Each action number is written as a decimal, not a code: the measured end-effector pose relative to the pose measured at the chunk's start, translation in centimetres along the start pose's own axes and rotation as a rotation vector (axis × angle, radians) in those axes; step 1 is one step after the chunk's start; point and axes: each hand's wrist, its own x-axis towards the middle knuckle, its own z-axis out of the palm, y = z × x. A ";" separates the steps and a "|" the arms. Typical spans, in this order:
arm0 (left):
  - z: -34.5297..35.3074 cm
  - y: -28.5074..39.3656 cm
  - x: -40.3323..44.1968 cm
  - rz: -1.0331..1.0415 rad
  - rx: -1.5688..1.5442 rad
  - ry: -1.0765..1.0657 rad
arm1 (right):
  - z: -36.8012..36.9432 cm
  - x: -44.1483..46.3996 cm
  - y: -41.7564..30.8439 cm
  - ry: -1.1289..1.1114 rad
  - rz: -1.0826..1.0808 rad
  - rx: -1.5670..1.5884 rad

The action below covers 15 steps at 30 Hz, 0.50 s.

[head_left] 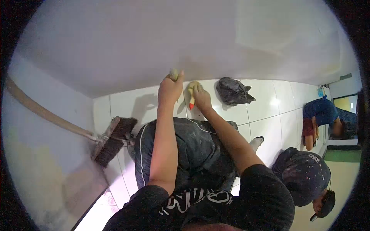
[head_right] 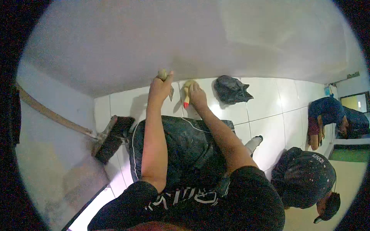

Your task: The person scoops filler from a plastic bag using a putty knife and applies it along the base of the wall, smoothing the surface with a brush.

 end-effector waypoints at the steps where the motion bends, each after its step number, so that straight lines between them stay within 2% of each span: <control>1: 0.2 -0.2 0.2 0.001 -0.046 -0.011 | -0.6 0.1 0.6 -0.048 -0.024 0.135; 4: -0.9 -0.1 -0.3 -0.064 0.022 -0.001 | -6.1 1.9 2.0 -0.464 0.213 0.163; 5: -1.3 0.3 -0.8 -0.048 0.049 0.033 | -5.6 2.4 2.2 -0.378 0.425 0.289; 8: -1.2 -0.4 0.1 -0.040 0.077 0.050 | -1.0 1.0 1.5 -0.136 0.396 0.227; 9: -1.0 -0.3 0.1 -0.053 0.058 0.035 | -1.1 1.1 -0.2 -0.214 0.441 0.096; 12: -0.7 0.1 0.0 -0.080 0.019 -0.019 | -2.9 1.1 -1.4 -0.302 0.131 0.143; 13: -0.6 0.1 -0.1 -0.082 0.009 -0.040 | -2.2 0.4 -1.3 -0.240 0.028 0.116; 15: -0.7 0.4 0.2 -0.067 0.001 -0.039 | -2.8 1.0 0.9 -0.319 -0.095 0.124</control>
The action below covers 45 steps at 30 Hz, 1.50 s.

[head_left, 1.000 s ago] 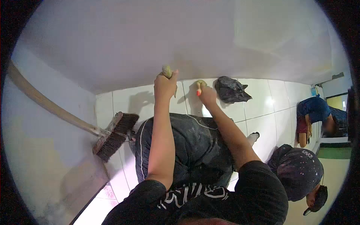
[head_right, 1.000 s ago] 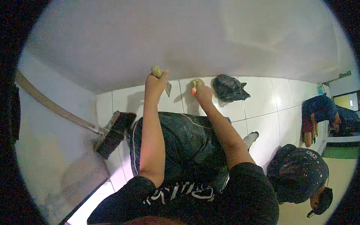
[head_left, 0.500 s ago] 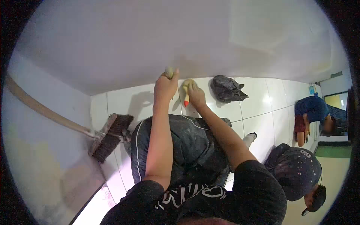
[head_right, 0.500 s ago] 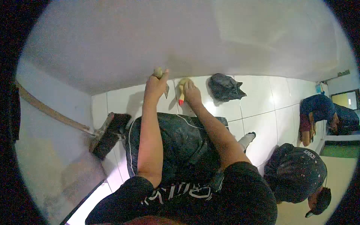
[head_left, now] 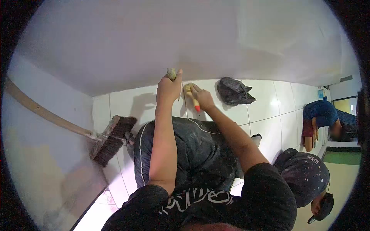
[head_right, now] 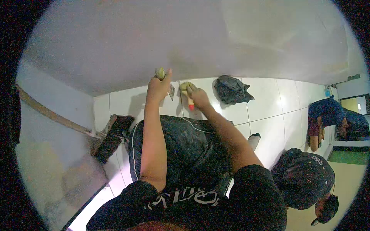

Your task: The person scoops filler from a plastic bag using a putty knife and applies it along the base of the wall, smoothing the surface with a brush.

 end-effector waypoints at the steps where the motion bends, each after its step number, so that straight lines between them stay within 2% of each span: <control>1: -0.1 -0.2 0.1 0.006 0.005 0.016 | -1.3 0.1 0.4 -0.044 -0.063 0.001; 3: -0.9 -0.3 -0.2 0.009 0.013 0.058 | -3.9 0.9 0.3 -0.069 0.160 0.079; 5: -1.7 0.5 -1.3 0.006 0.029 0.083 | -2.1 1.2 -1.1 -0.128 0.396 0.095; 7: -1.2 0.0 -0.6 0.015 -0.003 0.108 | 1.1 0.1 -3.1 0.111 0.151 -0.033; 8: -1.2 0.1 -0.6 0.025 -0.003 0.120 | 1.7 0.3 -3.6 -0.063 0.106 -0.052; 9: -1.2 0.3 -0.7 0.035 0.000 0.131 | 0.5 0.4 -4.2 0.030 0.049 0.044; 11: -1.6 0.3 -0.9 0.011 -0.055 0.095 | -2.5 1.5 -2.7 -0.267 0.051 0.111; 13: -2.3 0.3 -0.9 0.021 -0.070 0.096 | -3.5 2.1 -1.2 -0.126 0.154 0.079; 14: -2.4 0.1 -0.9 0.025 -0.053 0.135 | -4.5 2.4 -1.5 -0.151 0.384 0.171; 17: -2.3 -0.2 -0.5 0.022 -0.064 0.190 | 2.6 0.9 -2.6 0.223 0.377 0.193; 18: -2.3 -0.2 -0.5 0.015 -0.114 0.172 | 1.8 0.7 -3.3 0.095 0.310 0.106; 21: -1.7 -1.7 1.1 0.018 -0.181 0.150 | -1.4 1.0 -2.2 -0.121 0.120 0.119; 22: -1.9 -1.4 0.9 0.019 -0.195 0.150 | -4.5 1.9 -1.8 -0.256 0.009 0.069; 23: -2.1 -1.2 0.8 0.019 -0.214 0.154 | -5.3 2.7 -1.3 -0.262 0.095 0.155; 25: -2.8 -0.6 0.1 0.021 -0.139 0.196 | -6.1 3.5 -1.2 -0.223 0.075 0.106; 28: -3.2 -0.5 -0.3 0.003 -0.055 0.215 | -1.2 3.2 -3.3 0.002 0.170 0.173; 31: -2.7 -0.3 -0.7 0.018 -0.052 0.217 | -1.5 1.8 -4.5 -0.066 0.180 0.255; 32: -2.6 0.0 -0.6 -0.038 -0.075 0.173 | -1.3 1.0 -3.6 0.036 0.065 0.320; 35: -2.1 -0.1 -0.1 -0.033 -0.124 0.146 | -5.1 1.1 -1.7 -0.338 0.040 0.266; 36: -2.0 0.1 0.1 -0.024 -0.122 0.141 | -4.1 1.7 -0.6 -0.361 -0.028 0.144; 39: -2.3 -0.2 -0.1 0.004 -0.114 0.159 | -5.4 4.8 -0.4 -0.252 -0.092 0.113; 40: -2.5 -0.3 -0.4 0.032 -0.106 0.179 | -5.1 5.4 -0.8 -0.136 -0.056 0.218; 43: -3.0 -0.4 -0.8 0.016 -0.064 0.206 | -2.8 5.4 -3.7 -0.154 0.109 0.249; 45: -3.5 -0.4 -0.4 0.013 -0.046 0.209 | -3.2 3.1 -3.6 -0.141 0.044 0.331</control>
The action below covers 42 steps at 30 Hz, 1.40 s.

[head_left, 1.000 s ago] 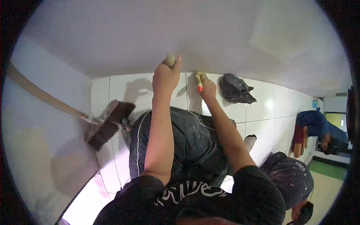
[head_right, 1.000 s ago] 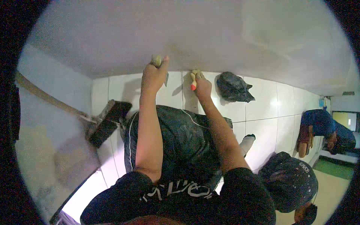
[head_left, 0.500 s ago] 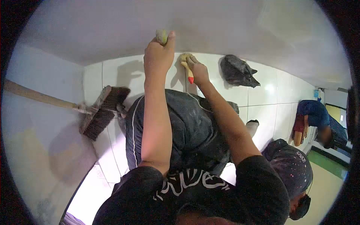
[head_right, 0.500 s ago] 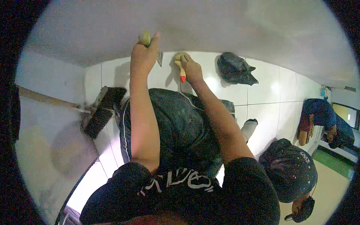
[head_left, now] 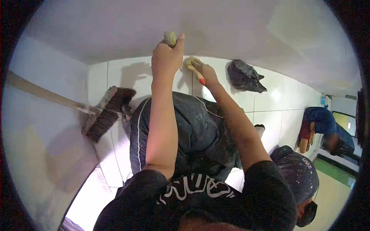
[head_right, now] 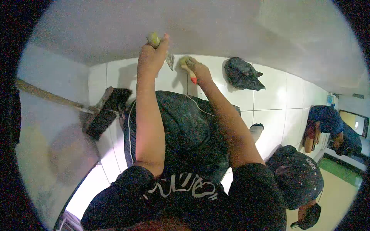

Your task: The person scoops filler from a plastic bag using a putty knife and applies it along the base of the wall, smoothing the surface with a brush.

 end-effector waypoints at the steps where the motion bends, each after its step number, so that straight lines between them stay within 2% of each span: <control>1: 0.2 -0.2 0.2 0.009 -0.006 0.003 | 0.2 -1.1 0.5 -0.017 0.009 0.029; 3: 0.4 -0.1 0.2 0.004 -0.033 -0.023 | -1.1 -3.4 1.1 -0.099 0.005 -0.029; 6: 0.7 0.5 -0.3 -0.011 -0.060 -0.082 | -1.7 -4.3 5.1 -0.128 -0.233 -0.038; 7: 0.6 0.6 -0.5 0.000 -0.044 -0.087 | -2.4 -4.3 5.4 -0.267 -0.118 -0.077; 10: 0.5 0.4 -0.2 0.025 -0.043 -0.073 | -4.0 -2.0 5.1 -0.089 -0.377 -0.016; 11: 0.4 0.1 -0.1 0.027 -0.050 -0.061 | -4.1 -1.0 3.7 -0.205 -0.007 -0.071; 14: 0.4 -0.1 0.1 -0.012 -0.102 -0.082 | -2.4 0.3 1.5 0.016 -0.060 0.026; 15: 0.6 -0.5 0.5 -0.002 -0.065 -0.053 | -1.8 0.3 0.9 0.011 0.036 0.056; 19: 0.0 0.0 -0.1 -0.013 -0.025 -0.008 | 1.9 -3.5 5.1 -0.035 -0.125 -0.065; 22: -0.3 1.4 -0.9 -0.010 -0.006 -0.035 | -0.3 -6.9 6.6 -0.130 -0.167 -0.071; 26: 2.3 -0.5 0.2 0.022 -0.052 -0.110 | -2.6 -7.1 8.3 -0.194 -0.391 -0.298; 30: 1.1 -0.3 -0.2 0.003 -0.028 -0.119 | -2.8 -5.3 10.6 0.177 -0.242 -0.031; 31: 0.7 -0.1 -0.6 0.009 -0.021 -0.123 | -3.1 -5.0 11.2 0.234 -0.332 -0.010; 34: 0.5 0.3 -0.7 0.006 -0.001 -0.068 | -1.4 -5.1 9.7 0.064 0.296 -0.017; 35: 0.6 0.4 -0.6 0.011 0.007 -0.075 | -0.2 -5.3 9.1 0.138 0.186 -0.091; 36: 0.7 0.5 -0.5 0.014 0.015 -0.086 | -0.7 -5.3 6.7 -0.011 0.244 -0.194; 40: 2.2 0.1 -0.2 0.036 0.002 -0.136 | 1.6 -7.6 2.0 0.061 0.242 -0.203; 42: 2.3 0.2 -0.3 0.058 0.007 -0.147 | 2.0 -8.3 2.6 0.063 0.128 -0.165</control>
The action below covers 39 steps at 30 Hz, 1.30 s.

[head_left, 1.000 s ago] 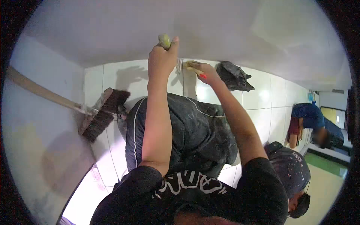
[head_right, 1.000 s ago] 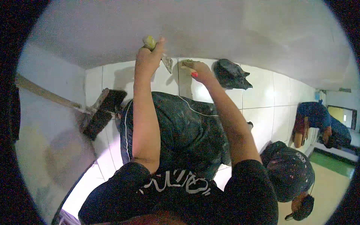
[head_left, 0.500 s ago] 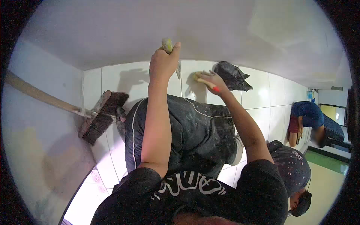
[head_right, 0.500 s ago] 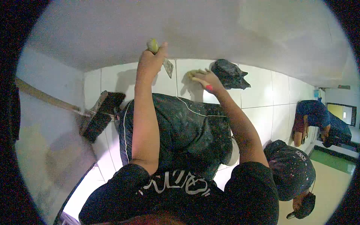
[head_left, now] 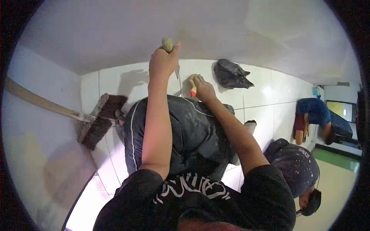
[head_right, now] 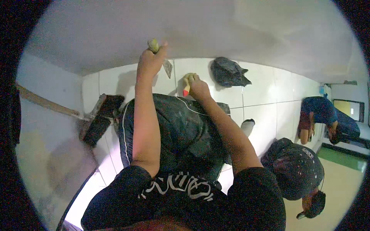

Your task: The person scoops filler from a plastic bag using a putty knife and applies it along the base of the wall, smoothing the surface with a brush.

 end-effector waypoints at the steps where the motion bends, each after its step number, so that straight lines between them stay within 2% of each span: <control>1: 0.1 0.1 -0.2 0.006 0.001 0.000 | -1.8 0.2 0.1 -0.115 0.067 0.047; 2: 0.2 0.1 -0.3 0.007 -0.008 -0.003 | -3.6 0.6 0.1 -0.232 0.129 0.096; 4: -0.1 -0.2 -0.4 0.005 -0.019 0.006 | -4.4 0.3 1.0 0.109 -0.058 0.167; 5: -0.4 -0.5 -0.5 0.006 -0.010 0.005 | -5.9 -0.5 0.6 -0.008 0.022 0.171; 8: -1.1 -0.6 -0.6 0.003 0.004 0.019 | -6.7 -3.4 -1.7 -0.306 -0.198 -0.011; 11: -1.1 -0.1 -0.9 -0.004 -0.020 0.040 | -2.0 -5.3 -1.3 -0.249 -0.458 -0.143; 14: -0.4 0.1 -1.2 0.012 -0.035 0.000 | -4.1 -5.0 -3.8 -0.228 -0.337 -0.052; 15: -0.2 0.2 -1.1 0.016 -0.048 -0.027 | -3.6 -4.7 -4.1 -0.217 -0.238 -0.054; 16: -0.1 0.4 -1.1 0.023 -0.061 -0.049 | -5.0 -4.0 -4.5 -0.199 -0.326 -0.114; 18: 0.0 0.4 -0.9 0.006 0.013 -0.021 | -1.5 -2.5 -2.2 -0.097 -0.413 -0.252; 21: 0.2 0.2 -1.1 0.030 0.046 0.055 | 1.3 -0.2 0.3 0.009 -0.428 -0.267; 22: -0.1 0.2 -1.1 0.030 0.035 0.046 | -1.8 0.2 -1.6 -0.112 -0.201 -0.110; 24: -0.2 0.2 -1.0 0.010 0.009 0.004 | -2.4 0.9 -1.8 -0.179 -0.113 -0.108; 26: -0.3 -0.4 -0.3 -0.025 -0.024 -0.047 | -5.0 0.0 -1.8 -0.274 -0.141 -0.065; 27: -0.2 -0.8 -0.3 0.032 0.019 0.018 | -6.1 -0.7 -1.9 -0.332 -0.162 -0.041; 30: -0.5 -0.7 -0.6 0.035 0.040 0.015 | -5.8 -4.0 0.9 -0.374 -0.331 -0.033; 33: -0.5 0.0 -0.7 0.023 -0.006 -0.004 | -7.5 -5.5 1.9 -0.486 -0.238 0.065; 39: 1.0 -0.2 0.0 0.003 0.047 -0.050 | -4.1 -2.4 4.4 -0.267 -0.300 0.058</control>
